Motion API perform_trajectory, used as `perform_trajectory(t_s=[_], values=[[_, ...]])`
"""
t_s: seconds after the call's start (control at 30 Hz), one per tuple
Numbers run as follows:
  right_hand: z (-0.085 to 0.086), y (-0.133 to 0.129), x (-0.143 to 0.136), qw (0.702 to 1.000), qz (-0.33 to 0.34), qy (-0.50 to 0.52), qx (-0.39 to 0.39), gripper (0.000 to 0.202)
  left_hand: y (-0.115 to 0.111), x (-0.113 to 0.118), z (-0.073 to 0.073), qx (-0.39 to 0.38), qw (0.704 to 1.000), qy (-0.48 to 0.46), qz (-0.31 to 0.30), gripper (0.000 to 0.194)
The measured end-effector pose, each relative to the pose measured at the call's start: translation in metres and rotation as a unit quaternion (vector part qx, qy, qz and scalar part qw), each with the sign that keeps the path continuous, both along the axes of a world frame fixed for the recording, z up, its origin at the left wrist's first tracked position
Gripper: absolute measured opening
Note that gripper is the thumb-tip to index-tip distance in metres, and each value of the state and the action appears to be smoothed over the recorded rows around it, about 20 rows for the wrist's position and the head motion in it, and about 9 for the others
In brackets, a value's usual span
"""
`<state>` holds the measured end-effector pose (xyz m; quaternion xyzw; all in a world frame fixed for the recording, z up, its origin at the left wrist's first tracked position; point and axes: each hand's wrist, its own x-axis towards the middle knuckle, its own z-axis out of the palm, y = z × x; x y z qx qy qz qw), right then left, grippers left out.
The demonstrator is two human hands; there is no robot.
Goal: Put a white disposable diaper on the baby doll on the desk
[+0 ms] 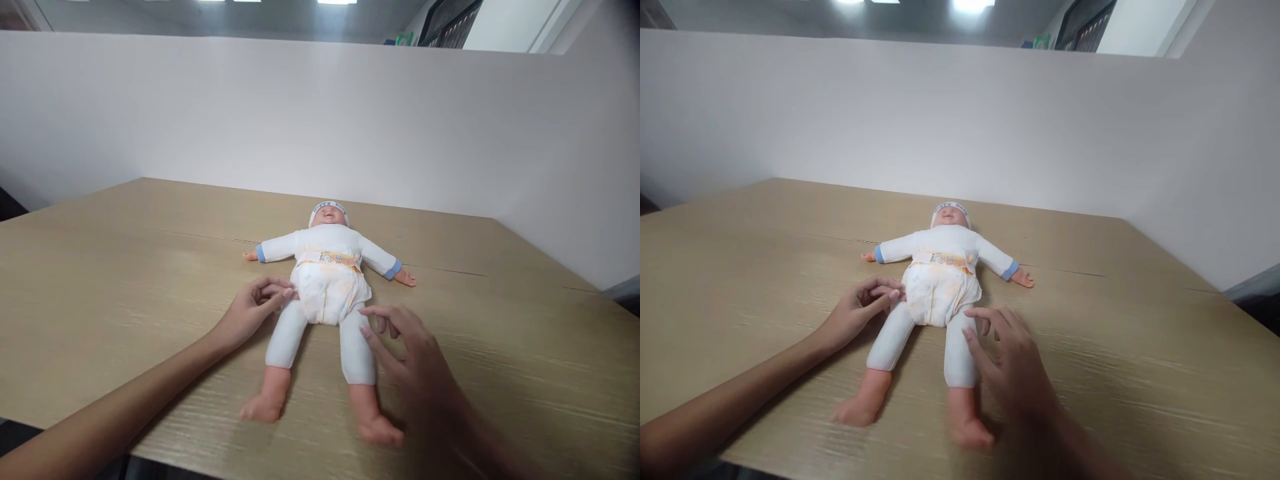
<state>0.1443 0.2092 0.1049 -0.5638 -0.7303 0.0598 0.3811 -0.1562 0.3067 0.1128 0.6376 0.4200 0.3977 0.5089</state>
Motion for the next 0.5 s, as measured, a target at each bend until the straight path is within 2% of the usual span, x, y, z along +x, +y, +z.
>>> perform_trajectory(t_s=[0.07,0.1,0.17,0.23,0.3,0.37,0.5], values=[[-0.006,0.014,0.017,0.996,-0.010,-0.048,0.080,0.017,0.016,-0.011,-0.003,0.103,0.992,0.068,0.036,0.035],[-0.010,0.026,0.026,0.990,-0.022,-0.074,0.115,0.018,0.027,-0.015,-0.004,0.167,0.978,0.109,0.066,0.033],[-0.018,0.058,0.043,0.979,-0.054,-0.124,0.154,0.027,0.055,-0.018,-0.006,0.286,0.930,0.198,0.114,0.035],[-0.025,0.095,0.056,0.971,-0.091,-0.160,0.151,0.043,0.087,-0.016,-0.007,0.358,0.886,0.270,0.119,0.044],[-0.030,0.128,0.065,0.970,-0.115,-0.173,0.124,0.056,0.115,-0.012,-0.008,0.380,0.863,0.319,0.098,0.052],[-0.034,0.150,0.070,0.974,-0.118,-0.170,0.087,0.059,0.136,-0.010,-0.010,0.377,0.855,0.346,0.080,0.056],[-0.040,0.162,0.076,0.984,-0.093,-0.148,0.044,0.051,0.150,-0.010,-0.012,0.377,0.838,0.387,0.075,0.062]])
